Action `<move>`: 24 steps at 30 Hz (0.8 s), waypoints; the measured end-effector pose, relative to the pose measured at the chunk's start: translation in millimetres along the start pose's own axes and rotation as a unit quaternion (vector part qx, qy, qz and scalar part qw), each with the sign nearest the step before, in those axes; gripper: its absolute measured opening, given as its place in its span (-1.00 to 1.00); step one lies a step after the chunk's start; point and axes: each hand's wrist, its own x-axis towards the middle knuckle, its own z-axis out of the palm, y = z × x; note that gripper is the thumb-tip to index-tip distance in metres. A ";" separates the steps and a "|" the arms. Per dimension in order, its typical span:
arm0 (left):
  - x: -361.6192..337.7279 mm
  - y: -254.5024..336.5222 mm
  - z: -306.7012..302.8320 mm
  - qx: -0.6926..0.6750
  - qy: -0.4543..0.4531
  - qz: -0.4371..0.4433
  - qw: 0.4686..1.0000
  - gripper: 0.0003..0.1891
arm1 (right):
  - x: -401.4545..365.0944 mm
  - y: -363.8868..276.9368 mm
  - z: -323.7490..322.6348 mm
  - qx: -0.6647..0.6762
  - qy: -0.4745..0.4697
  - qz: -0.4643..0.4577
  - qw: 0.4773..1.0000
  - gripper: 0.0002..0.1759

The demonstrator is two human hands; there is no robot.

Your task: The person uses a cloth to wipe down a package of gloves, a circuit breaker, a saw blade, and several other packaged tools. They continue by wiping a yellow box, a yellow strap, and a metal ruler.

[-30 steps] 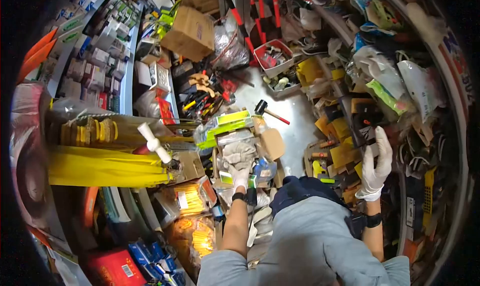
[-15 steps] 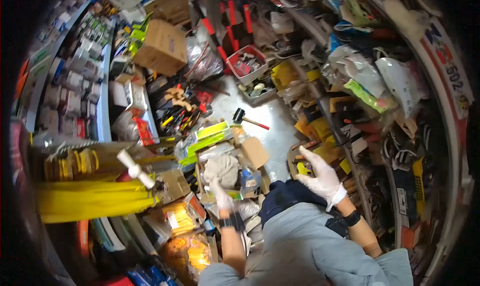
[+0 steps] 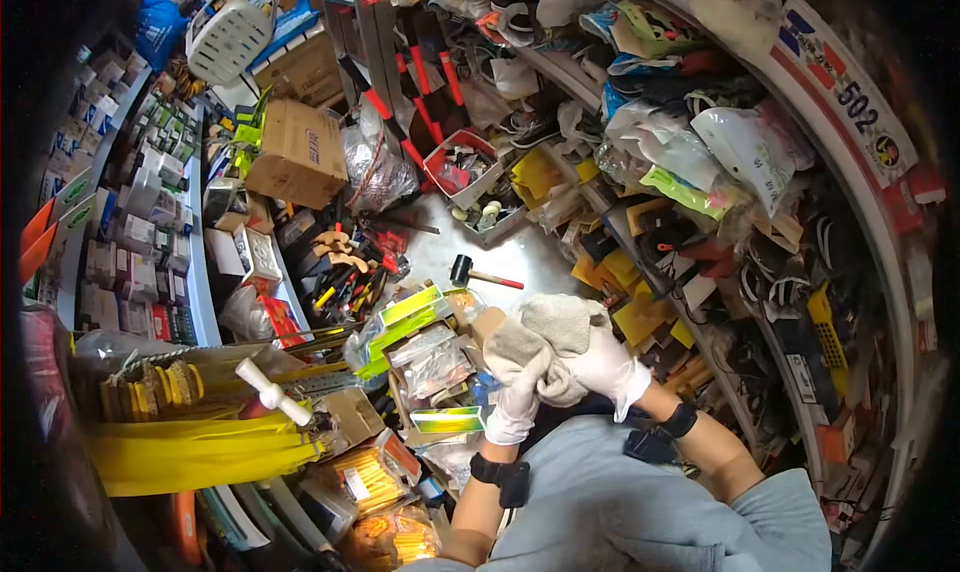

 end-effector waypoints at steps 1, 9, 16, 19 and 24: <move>5.1 -3.2 17.6 0.000 0.118 0.069 0.991 -0.80 | 5.9 -21.7 -14.4 -0.132 -0.031 0.009 0.991 -0.39; -5.5 77.5 24.5 -0.131 0.271 -0.029 0.953 -0.38 | 40.1 -64.2 -192.8 -0.581 0.484 -0.122 0.643 -0.24; -38.0 75.9 -49.1 -0.125 0.345 -0.002 0.930 -0.33 | 48.2 -12.0 -262.5 -0.657 0.422 -0.034 0.624 -0.14; -44.7 68.2 -67.7 -0.090 0.371 0.026 0.924 -0.30 | 54.3 -4.1 -262.7 -0.660 0.431 -0.033 0.615 -0.15; -34.9 46.2 -101.4 -0.126 0.322 0.022 0.938 -0.42 | 66.4 -3.9 -267.7 -0.690 0.434 0.031 0.579 -0.18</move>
